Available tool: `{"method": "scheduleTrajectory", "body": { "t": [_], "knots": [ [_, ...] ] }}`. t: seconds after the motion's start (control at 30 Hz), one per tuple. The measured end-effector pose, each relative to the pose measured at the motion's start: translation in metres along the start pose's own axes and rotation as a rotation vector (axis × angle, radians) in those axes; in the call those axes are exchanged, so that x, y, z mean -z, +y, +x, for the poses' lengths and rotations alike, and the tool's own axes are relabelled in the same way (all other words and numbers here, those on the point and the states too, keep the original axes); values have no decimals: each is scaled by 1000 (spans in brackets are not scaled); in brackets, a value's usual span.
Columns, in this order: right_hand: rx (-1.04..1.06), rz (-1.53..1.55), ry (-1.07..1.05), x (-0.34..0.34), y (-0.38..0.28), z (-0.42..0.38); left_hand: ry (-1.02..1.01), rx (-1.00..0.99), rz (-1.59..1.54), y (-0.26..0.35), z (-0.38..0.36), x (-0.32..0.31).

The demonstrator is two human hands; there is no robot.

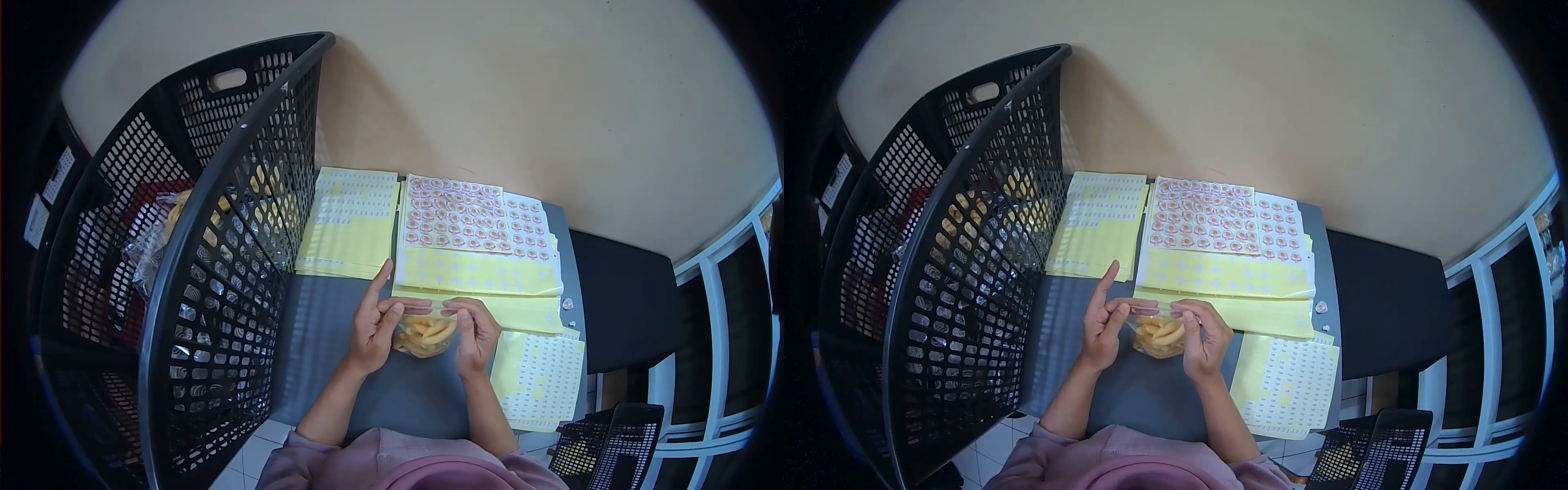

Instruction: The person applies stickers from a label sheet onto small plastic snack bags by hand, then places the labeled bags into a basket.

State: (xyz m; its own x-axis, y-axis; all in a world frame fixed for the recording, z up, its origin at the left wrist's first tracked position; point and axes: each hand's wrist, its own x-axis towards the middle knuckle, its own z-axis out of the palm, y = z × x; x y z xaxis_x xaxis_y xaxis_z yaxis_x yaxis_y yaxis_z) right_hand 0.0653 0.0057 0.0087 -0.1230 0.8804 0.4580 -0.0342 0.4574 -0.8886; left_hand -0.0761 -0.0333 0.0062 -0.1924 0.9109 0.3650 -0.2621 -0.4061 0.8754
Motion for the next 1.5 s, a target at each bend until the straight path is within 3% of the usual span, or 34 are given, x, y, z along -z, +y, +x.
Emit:
{"method": "scheduleTrajectory", "body": {
  "t": [0.1,0.2,0.3,0.4,0.57,1.0,1.03,1.1,1.2,1.27,1.3,1.4,1.47,1.5],
  "knots": [
    [-11,29,-3,0,2,0,-10,3,70,1,1,1],
    [-28,20,-20,1,-3,-1,36,26,-50,7,1,-4],
    [115,-20,-74,-4,-4,-1,43,37,149,8,0,-5],
    [90,-4,-87,-4,-3,-2,57,121,168,8,-1,-5],
    [102,-10,-70,-3,-8,-1,83,-8,163,7,-2,-6],
    [48,43,-43,3,-4,-1,-18,0,45,8,-2,-2],
    [48,40,-34,3,-3,-2,-35,21,48,7,-1,1],
    [-175,289,16,3,-2,-5,-65,47,43,4,-1,0],
    [-169,383,117,2,5,-2,-96,134,-50,-7,-2,-4],
    [-200,370,165,1,8,-1,-311,320,257,-10,-1,4],
    [-191,359,151,1,9,0,-193,335,90,-3,-3,-11],
    [-216,278,112,3,0,4,-133,360,29,-13,-4,-7],
    [-52,218,254,1,-22,10,-74,383,-18,-20,-3,-5],
    [-44,213,229,11,-35,11,-4,407,-56,-23,-3,-4]
  ]
}}
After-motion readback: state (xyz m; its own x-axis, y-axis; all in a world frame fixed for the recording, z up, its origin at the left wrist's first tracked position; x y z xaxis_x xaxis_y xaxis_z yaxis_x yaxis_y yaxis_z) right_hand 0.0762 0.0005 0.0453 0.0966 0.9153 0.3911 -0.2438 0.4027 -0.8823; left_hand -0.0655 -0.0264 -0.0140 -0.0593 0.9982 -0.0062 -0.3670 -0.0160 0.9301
